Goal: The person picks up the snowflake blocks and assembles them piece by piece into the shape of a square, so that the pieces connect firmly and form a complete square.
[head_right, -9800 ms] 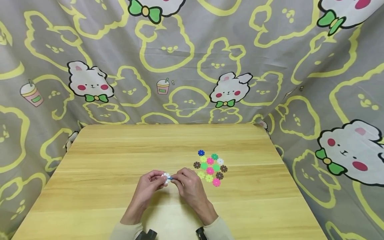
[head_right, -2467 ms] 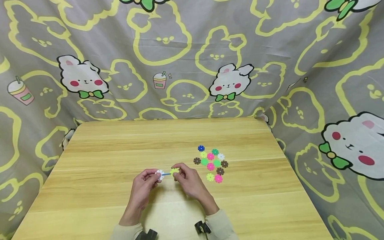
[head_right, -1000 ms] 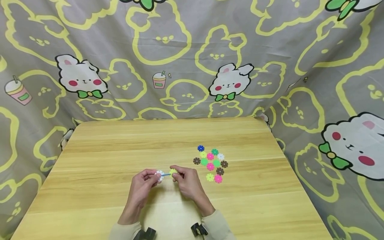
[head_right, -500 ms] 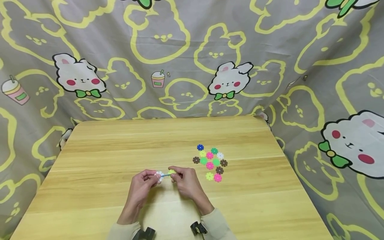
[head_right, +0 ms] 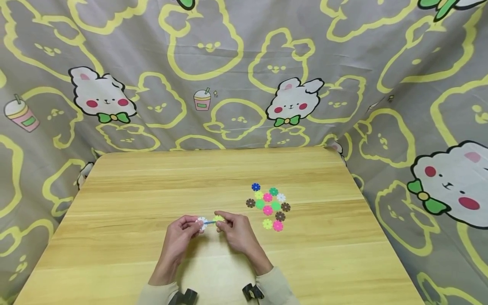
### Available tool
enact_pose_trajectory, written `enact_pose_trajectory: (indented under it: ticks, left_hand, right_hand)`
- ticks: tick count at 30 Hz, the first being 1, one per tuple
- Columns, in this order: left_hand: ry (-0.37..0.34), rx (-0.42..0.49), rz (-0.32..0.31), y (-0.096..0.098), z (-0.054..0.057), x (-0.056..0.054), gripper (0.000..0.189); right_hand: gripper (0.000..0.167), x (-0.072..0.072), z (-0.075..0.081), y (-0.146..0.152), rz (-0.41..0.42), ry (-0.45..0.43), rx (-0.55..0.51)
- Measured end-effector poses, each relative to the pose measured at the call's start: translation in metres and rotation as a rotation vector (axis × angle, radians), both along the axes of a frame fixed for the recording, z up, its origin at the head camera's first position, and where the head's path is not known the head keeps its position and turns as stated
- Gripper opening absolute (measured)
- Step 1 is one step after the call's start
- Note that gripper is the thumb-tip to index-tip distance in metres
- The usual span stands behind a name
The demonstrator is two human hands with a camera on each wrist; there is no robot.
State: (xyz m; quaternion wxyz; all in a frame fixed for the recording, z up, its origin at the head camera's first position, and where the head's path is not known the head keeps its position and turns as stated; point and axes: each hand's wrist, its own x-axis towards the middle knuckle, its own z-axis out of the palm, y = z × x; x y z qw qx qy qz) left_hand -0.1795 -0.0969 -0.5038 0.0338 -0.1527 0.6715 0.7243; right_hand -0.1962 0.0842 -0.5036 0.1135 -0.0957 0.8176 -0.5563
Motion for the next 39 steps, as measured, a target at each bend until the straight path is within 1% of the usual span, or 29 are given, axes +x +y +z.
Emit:
enact_pose_trajectory:
  ticks: [5, 8, 12, 15, 16, 18, 20, 24, 27, 30, 33, 36, 39]
  left_hand:
    - [-0.001, 0.01, 0.027, 0.0, -0.001, 0.001, 0.02]
    - [0.002, 0.008, 0.032, 0.0, -0.002, 0.001, 0.021]
    - [0.016, 0.003, 0.022, 0.0, -0.001, 0.001, 0.021]
    - [0.04, -0.019, -0.002, 0.0, -0.002, 0.001, 0.021]
    - [0.052, -0.037, -0.016, 0.0, -0.002, 0.001, 0.023]
    - [0.08, -0.102, -0.055, 0.0, -0.002, 0.0, 0.028]
    - [0.119, -0.188, -0.106, 0.0, -0.003, 0.0, 0.034]
    - [0.227, -0.385, -0.215, 0.001, -0.003, 0.0, 0.041]
    - [0.288, -0.492, -0.266, 0.002, -0.002, 0.001, 0.042]
    - [0.314, -0.538, -0.282, 0.004, -0.001, 0.002, 0.042]
    - [0.338, -0.541, -0.284, 0.007, -0.002, 0.002, 0.037]
    - [0.369, -0.543, -0.27, 0.009, -0.002, 0.001, 0.03]
    - [0.4, -0.546, -0.234, 0.011, -0.003, 0.001, 0.022]
  right_hand:
    - [0.031, 0.0, -0.001, -0.002, -0.028, -0.02, -0.062]
    - [0.027, 0.0, 0.0, -0.002, -0.035, -0.032, -0.071]
    - [0.025, 0.001, 0.002, 0.0, -0.027, -0.044, -0.084]
    - [0.024, 0.001, 0.003, 0.001, -0.027, -0.044, -0.095]
    - [0.024, 0.001, 0.003, 0.002, -0.029, -0.042, -0.097]
    - [0.024, 0.0, 0.003, 0.003, -0.03, -0.037, -0.098]
    - [0.024, 0.001, 0.003, 0.003, -0.031, -0.036, -0.1]
    - [0.026, 0.001, 0.003, 0.003, -0.026, -0.037, -0.105]
    - [0.027, 0.0, 0.002, 0.002, -0.026, -0.043, -0.101]
    - [0.027, 0.001, 0.004, 0.001, -0.027, -0.035, -0.09]
    - [0.025, 0.004, 0.012, -0.001, -0.024, -0.019, -0.084]
    - [0.024, 0.008, 0.026, -0.002, -0.016, -0.021, -0.08]
    - [0.023, 0.01, 0.036, -0.003, -0.007, -0.028, -0.084]
